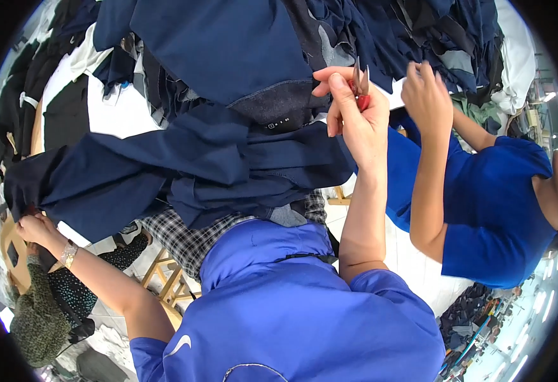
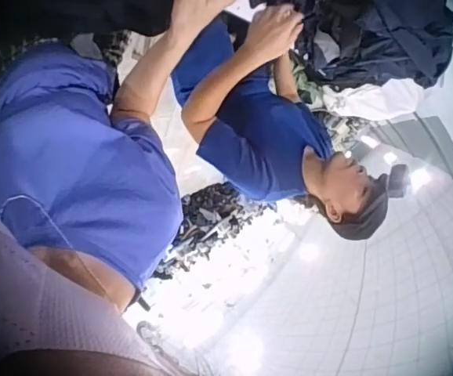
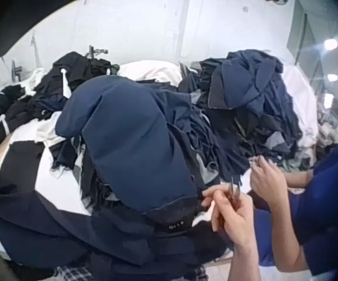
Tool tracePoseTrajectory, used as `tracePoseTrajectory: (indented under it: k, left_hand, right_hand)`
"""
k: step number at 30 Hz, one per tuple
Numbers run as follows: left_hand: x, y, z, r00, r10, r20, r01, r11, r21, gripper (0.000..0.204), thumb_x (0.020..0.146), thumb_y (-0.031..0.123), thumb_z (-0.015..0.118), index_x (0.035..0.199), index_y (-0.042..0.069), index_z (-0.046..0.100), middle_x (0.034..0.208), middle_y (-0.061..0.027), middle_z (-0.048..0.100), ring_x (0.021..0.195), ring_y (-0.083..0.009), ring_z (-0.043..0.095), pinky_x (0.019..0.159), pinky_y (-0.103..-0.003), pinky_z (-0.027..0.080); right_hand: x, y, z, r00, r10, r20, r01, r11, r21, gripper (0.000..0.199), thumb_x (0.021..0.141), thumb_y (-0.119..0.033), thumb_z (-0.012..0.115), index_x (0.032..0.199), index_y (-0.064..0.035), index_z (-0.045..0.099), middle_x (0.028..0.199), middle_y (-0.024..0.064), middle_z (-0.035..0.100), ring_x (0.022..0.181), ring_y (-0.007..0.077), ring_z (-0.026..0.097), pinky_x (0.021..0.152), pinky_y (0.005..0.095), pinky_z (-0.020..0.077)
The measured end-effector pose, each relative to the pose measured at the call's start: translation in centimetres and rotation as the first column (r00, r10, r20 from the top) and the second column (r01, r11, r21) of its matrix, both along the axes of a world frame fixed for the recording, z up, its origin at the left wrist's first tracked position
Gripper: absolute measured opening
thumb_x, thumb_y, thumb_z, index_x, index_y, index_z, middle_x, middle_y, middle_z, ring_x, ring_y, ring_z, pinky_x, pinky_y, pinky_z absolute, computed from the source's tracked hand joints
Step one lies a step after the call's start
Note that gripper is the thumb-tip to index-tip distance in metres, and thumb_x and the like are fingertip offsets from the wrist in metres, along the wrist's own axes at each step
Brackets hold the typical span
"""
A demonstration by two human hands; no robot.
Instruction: Trimming loose threads and excess fabric from dark blue garments using thread snips.
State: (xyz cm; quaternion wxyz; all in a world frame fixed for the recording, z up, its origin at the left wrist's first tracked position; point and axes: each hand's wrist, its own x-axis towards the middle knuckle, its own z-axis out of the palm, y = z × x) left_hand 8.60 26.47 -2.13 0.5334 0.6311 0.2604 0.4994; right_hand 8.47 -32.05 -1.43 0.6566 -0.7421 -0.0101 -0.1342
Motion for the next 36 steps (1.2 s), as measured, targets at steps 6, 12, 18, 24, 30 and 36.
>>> tracePoseTrajectory:
  k: [6, 12, 18, 24, 30, 36]
  left_hand:
    - [-2.3, -7.0, -6.3, 0.812, -0.040, -0.582, 0.259, 0.919, 0.298, 0.048, 0.083, 0.030, 0.067, 0.121, 0.005, 0.050, 0.102, -0.0093, 0.059, 0.090, -0.0168, 0.057, 0.079, -0.027, 0.045]
    - [-5.4, -24.2, -3.6, 0.666, -0.191, -0.721, 0.627, 0.666, 0.404, 0.062, 0.060, 0.027, 0.083, 0.114, 0.009, 0.057, 0.118, -0.0133, 0.052, 0.121, -0.0317, 0.042, 0.103, -0.042, 0.030]
    - [-5.9, -22.5, -6.4, 0.640, 0.404, -0.653, 0.191, 0.740, 0.645, 0.096, 0.070, 0.053, 0.070, 0.143, 0.016, 0.020, 0.138, -0.0327, 0.023, 0.130, -0.0516, 0.013, 0.104, -0.059, 0.014]
    - [-8.2, -20.1, -10.4, 0.505, 0.217, -0.835, 0.231, 0.898, 0.374, 0.126, 0.060, 0.032, 0.083, 0.142, 0.002, -0.007, 0.122, -0.0452, 0.029, 0.118, -0.0517, 0.032, 0.100, -0.045, 0.030]
    - [-8.4, -19.6, -11.6, 0.605, 0.225, -0.764, 0.092, 0.933, 0.347, 0.129, 0.058, 0.042, 0.082, 0.141, 0.000, -0.007, 0.122, -0.0418, 0.029, 0.117, -0.0494, 0.031, 0.101, -0.045, 0.028]
    - [-10.6, -19.1, -13.1, 0.663, 0.031, -0.748, -0.098, 0.994, -0.045, 0.124, 0.062, 0.037, 0.082, 0.140, -0.004, -0.005, 0.134, -0.0339, 0.022, 0.124, -0.0394, 0.030, 0.106, -0.041, 0.023]
  right_hand:
    - [-0.2, 1.2, -0.2, 0.990, 0.110, -0.084, -0.110, 0.994, 0.013, 0.023, 0.094, -0.020, 0.049, 0.096, -0.0001, 0.061, 0.074, 0.0054, 0.062, 0.042, 0.0029, 0.045, 0.039, 0.0158, 0.0328]
    - [0.1, 1.5, 0.1, 0.976, 0.185, -0.116, -0.184, 0.983, 0.012, 0.023, 0.094, -0.020, 0.049, 0.096, -0.0008, 0.062, 0.072, 0.0051, 0.061, 0.042, 0.0027, 0.044, 0.039, 0.0157, 0.0331]
    - [-0.7, 1.1, 0.7, 0.983, 0.162, -0.090, -0.161, 0.987, 0.015, 0.022, 0.094, -0.015, 0.047, 0.097, 0.0010, 0.062, 0.069, 0.0053, 0.059, 0.042, 0.0032, 0.044, 0.041, 0.0162, 0.0321]
    - [-0.9, 4.9, 1.0, 0.923, 0.322, -0.212, -0.326, 0.945, 0.017, 0.016, 0.092, -0.011, 0.050, 0.095, -0.0010, 0.062, 0.083, 0.0050, 0.062, 0.048, 0.0023, 0.046, 0.043, 0.0169, 0.0357]
    - [1.0, 8.1, -3.2, 0.846, 0.488, -0.216, -0.527, 0.699, -0.484, 0.018, 0.085, -0.013, 0.057, 0.085, 0.0043, 0.061, 0.108, 0.0155, 0.058, 0.077, 0.0294, 0.061, 0.071, 0.0339, 0.0475]
    - [-0.4, 5.1, 2.3, 0.481, 0.801, -0.356, -0.820, 0.555, 0.139, 0.015, 0.087, -0.011, 0.055, 0.087, 0.0028, 0.061, 0.084, 0.0092, 0.060, 0.058, 0.0096, 0.056, 0.051, 0.0224, 0.0445]
